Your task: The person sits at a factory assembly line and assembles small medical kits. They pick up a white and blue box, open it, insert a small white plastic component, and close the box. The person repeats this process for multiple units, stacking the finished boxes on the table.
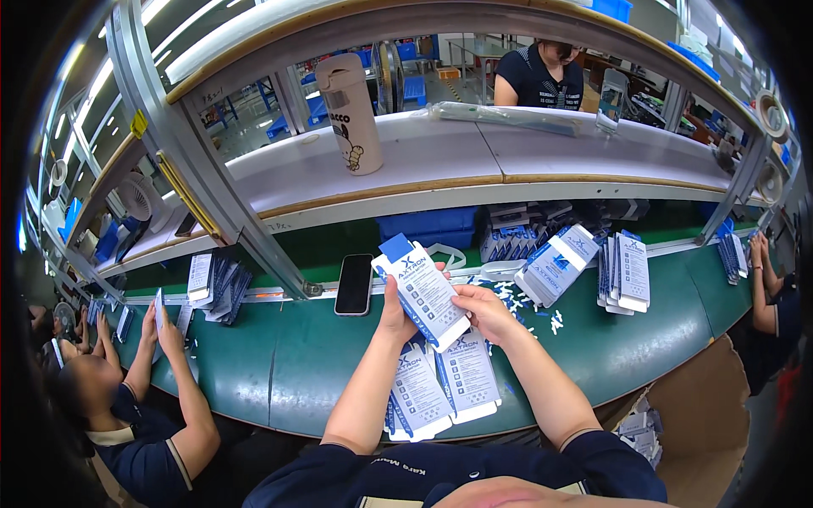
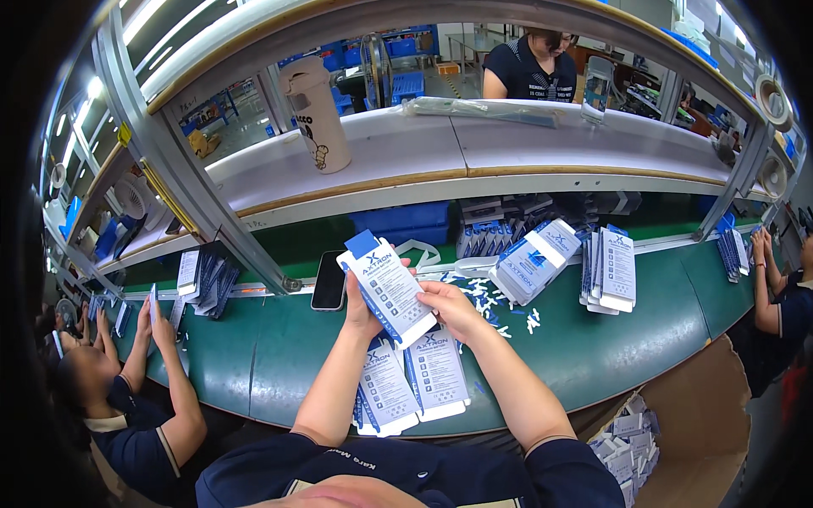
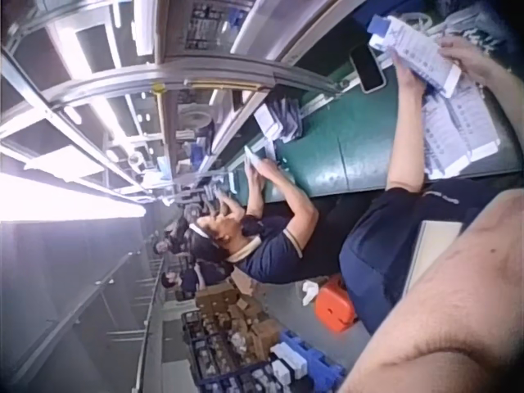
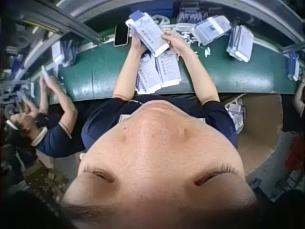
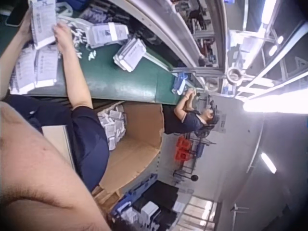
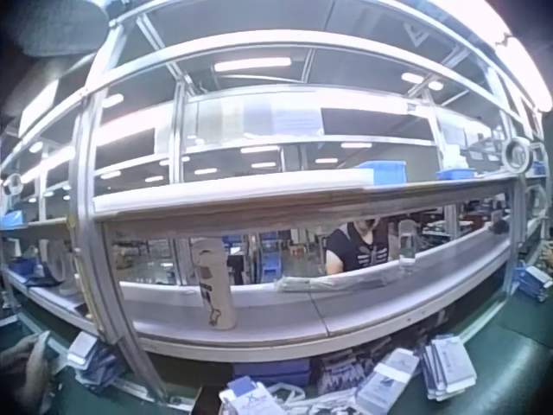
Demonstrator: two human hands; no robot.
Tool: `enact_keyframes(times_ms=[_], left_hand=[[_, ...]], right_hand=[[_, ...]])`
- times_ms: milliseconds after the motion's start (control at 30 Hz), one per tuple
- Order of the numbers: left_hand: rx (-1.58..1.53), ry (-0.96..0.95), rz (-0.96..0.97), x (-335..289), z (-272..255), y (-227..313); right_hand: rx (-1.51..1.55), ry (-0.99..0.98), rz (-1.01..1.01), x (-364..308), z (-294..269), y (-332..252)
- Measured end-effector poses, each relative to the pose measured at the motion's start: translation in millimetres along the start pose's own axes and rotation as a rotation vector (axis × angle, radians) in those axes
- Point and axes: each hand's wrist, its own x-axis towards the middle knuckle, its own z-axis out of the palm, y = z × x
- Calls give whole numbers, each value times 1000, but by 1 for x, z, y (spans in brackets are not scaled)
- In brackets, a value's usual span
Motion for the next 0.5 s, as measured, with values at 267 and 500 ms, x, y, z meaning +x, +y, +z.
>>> enact_keyframes(times_ms=[267,500], left_hand=[[-115,-85,20,-3,6,6],[-191,-251,3,0,-1,-3]], right_hand=[[276,-90,52,-5,2,-4],[269,-185,116,-7,9,-3]])
